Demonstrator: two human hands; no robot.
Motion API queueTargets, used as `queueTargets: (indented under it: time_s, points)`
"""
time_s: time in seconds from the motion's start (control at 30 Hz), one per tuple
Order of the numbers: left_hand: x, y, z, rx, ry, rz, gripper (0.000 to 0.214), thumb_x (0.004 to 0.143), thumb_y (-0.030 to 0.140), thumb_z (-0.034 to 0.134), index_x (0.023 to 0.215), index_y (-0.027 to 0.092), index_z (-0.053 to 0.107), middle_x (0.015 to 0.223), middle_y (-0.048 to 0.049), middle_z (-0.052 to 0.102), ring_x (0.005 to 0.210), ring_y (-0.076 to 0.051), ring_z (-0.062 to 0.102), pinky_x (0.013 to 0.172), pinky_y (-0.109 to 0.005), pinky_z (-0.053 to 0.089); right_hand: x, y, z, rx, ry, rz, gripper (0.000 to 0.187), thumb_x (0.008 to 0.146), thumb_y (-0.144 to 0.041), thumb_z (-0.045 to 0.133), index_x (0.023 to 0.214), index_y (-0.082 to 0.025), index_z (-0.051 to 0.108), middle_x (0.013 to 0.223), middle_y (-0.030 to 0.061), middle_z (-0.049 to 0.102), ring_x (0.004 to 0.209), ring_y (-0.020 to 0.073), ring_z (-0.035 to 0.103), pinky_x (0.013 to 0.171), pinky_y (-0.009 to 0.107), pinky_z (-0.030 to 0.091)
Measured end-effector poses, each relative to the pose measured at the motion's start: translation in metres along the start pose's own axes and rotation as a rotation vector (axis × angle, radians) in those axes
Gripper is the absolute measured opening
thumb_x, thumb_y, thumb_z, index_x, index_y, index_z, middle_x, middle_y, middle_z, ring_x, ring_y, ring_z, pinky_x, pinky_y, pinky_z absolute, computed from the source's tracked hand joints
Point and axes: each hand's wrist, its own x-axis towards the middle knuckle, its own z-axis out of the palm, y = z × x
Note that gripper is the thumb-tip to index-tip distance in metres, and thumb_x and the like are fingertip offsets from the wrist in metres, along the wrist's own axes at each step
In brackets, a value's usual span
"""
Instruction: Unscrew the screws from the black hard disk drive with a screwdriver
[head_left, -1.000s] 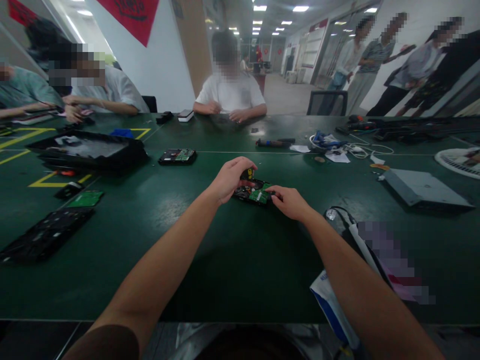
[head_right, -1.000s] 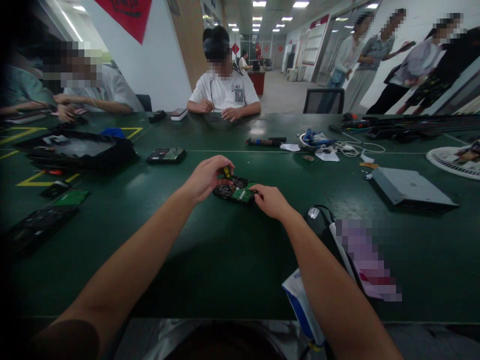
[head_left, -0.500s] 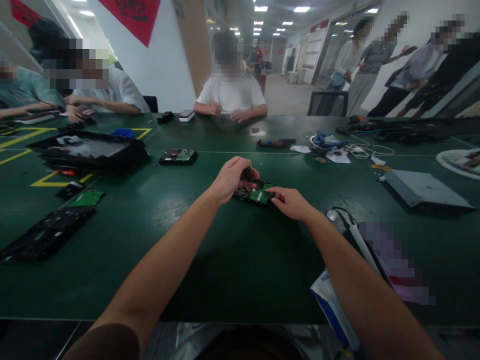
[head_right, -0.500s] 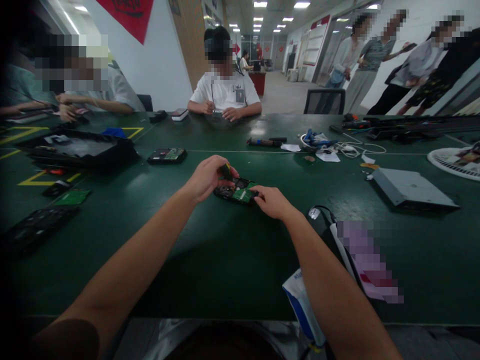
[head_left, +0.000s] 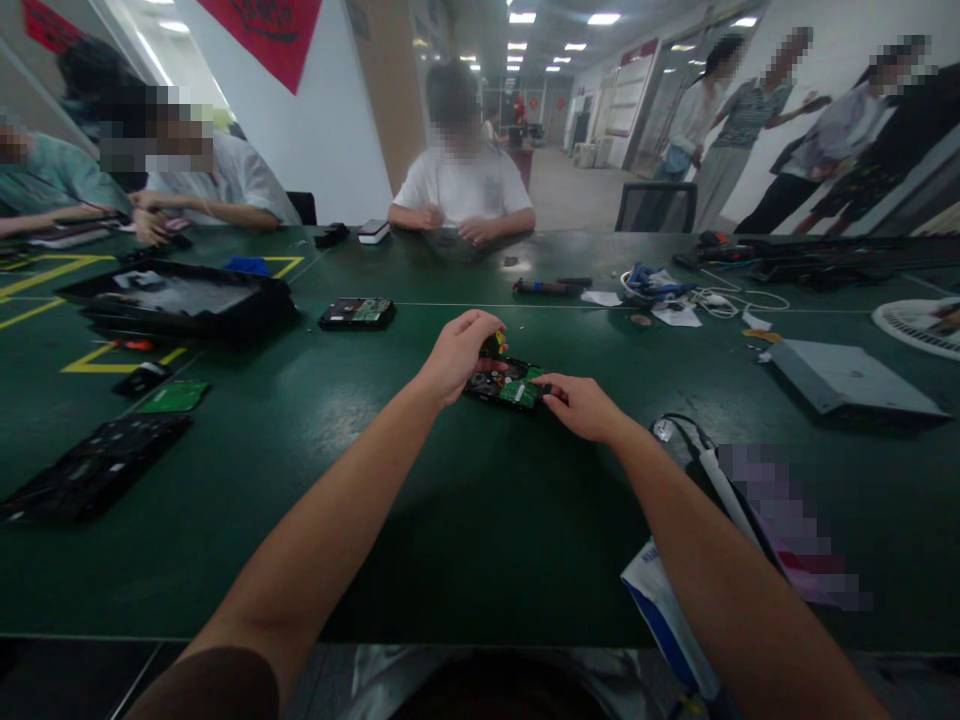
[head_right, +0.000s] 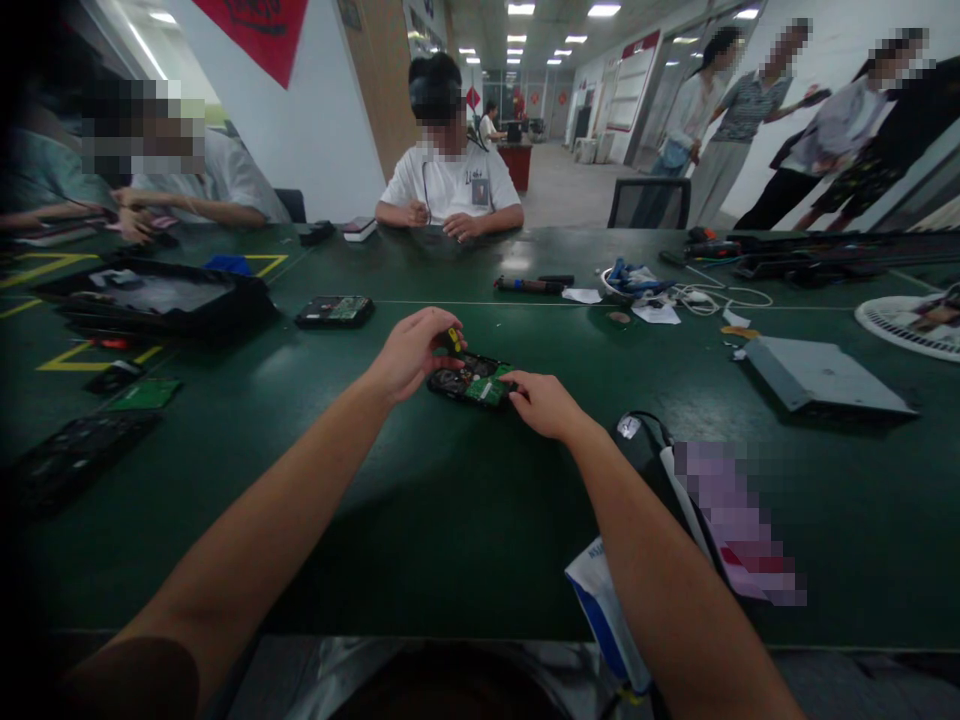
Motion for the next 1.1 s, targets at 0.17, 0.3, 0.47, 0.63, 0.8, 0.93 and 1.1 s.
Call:
queueTargets:
  time_s: [0.17, 0.3, 0.47, 0.63, 0.8, 0.93, 1.1]
  points:
    - [0.0, -0.0021, 0.0004, -0.031, -0.036, -0.026, 0.022, 0.086, 0.038, 0.067, 0.094, 0.019, 0.057, 0.08, -0.0059, 0.068, 0.078, -0.021, 0.069, 0.055, -0.03, 0.058, 0.0003, 0.001, 0.0009, -0.011, 0.006, -0.009, 0.038, 0.097, -0.024, 0.058, 0.135, -0.025, 0.067, 0.106, 0.0054, 0.075, 0.081, 0.0179, 0.065, 0.079, 0.033, 0.048]
    - [-0.0003, -0.0038, 0.0016, -0.037, -0.044, -0.031, 0.023, 0.087, 0.038, 0.065, 0.096, 0.02, 0.053, 0.081, -0.0066, 0.071, 0.075, -0.02, 0.07, 0.056, -0.03, 0.058, 0.0006, 0.0005, 0.001, -0.007, 0.004, -0.013, 0.039, 0.097, -0.022, 0.058, 0.134, -0.024, 0.067, 0.103, 0.0054, 0.075, 0.08, 0.0185, 0.064, 0.079, 0.033, 0.047]
    - [-0.0015, -0.0024, 0.003, -0.02, -0.048, -0.008, 0.018, 0.086, 0.034, 0.065, 0.09, 0.019, 0.057, 0.09, -0.0082, 0.07, 0.086, -0.021, 0.068, 0.063, -0.032, 0.06, 0.0008, 0.0001, 0.0009, 0.002, 0.001, 0.002, 0.039, 0.097, -0.023, 0.058, 0.135, -0.025, 0.066, 0.102, 0.0053, 0.075, 0.08, 0.0185, 0.064, 0.078, 0.033, 0.047]
    - [-0.0024, 0.0029, 0.0026, 0.075, -0.05, 0.042, 0.017, 0.084, 0.034, 0.064, 0.08, 0.018, 0.066, 0.093, -0.0067, 0.062, 0.088, -0.019, 0.059, 0.06, -0.026, 0.057, 0.001, -0.0018, -0.0007, -0.005, -0.019, 0.019, 0.039, 0.098, -0.023, 0.058, 0.136, -0.024, 0.066, 0.102, 0.0054, 0.075, 0.08, 0.0176, 0.063, 0.077, 0.032, 0.046]
    - [-0.0029, 0.0041, 0.0011, 0.102, -0.12, 0.017, 0.019, 0.086, 0.035, 0.063, 0.087, 0.017, 0.068, 0.089, -0.0067, 0.063, 0.084, -0.018, 0.061, 0.055, -0.023, 0.052, 0.0004, -0.0034, -0.0035, 0.007, -0.039, 0.035, 0.04, 0.098, -0.022, 0.058, 0.137, -0.023, 0.065, 0.098, 0.0054, 0.074, 0.079, 0.0168, 0.062, 0.077, 0.031, 0.045]
    - [-0.0023, 0.0012, 0.0012, 0.062, -0.121, -0.033, 0.02, 0.086, 0.035, 0.065, 0.095, 0.018, 0.063, 0.086, -0.0078, 0.069, 0.077, -0.019, 0.065, 0.051, -0.023, 0.049, -0.0006, -0.0026, -0.0061, 0.054, -0.069, 0.04, 0.043, 0.096, -0.022, 0.059, 0.139, -0.023, 0.064, 0.095, 0.0047, 0.074, 0.079, 0.0169, 0.062, 0.077, 0.031, 0.045]
    - [-0.0012, -0.0013, 0.0009, 0.021, -0.092, -0.042, 0.021, 0.087, 0.037, 0.064, 0.093, 0.019, 0.057, 0.084, -0.0084, 0.071, 0.076, -0.021, 0.069, 0.053, -0.027, 0.052, -0.0007, -0.002, -0.0065, 0.092, -0.098, 0.04, 0.045, 0.095, -0.025, 0.061, 0.141, -0.022, 0.063, 0.092, 0.0037, 0.074, 0.079, 0.017, 0.063, 0.077, 0.031, 0.046]
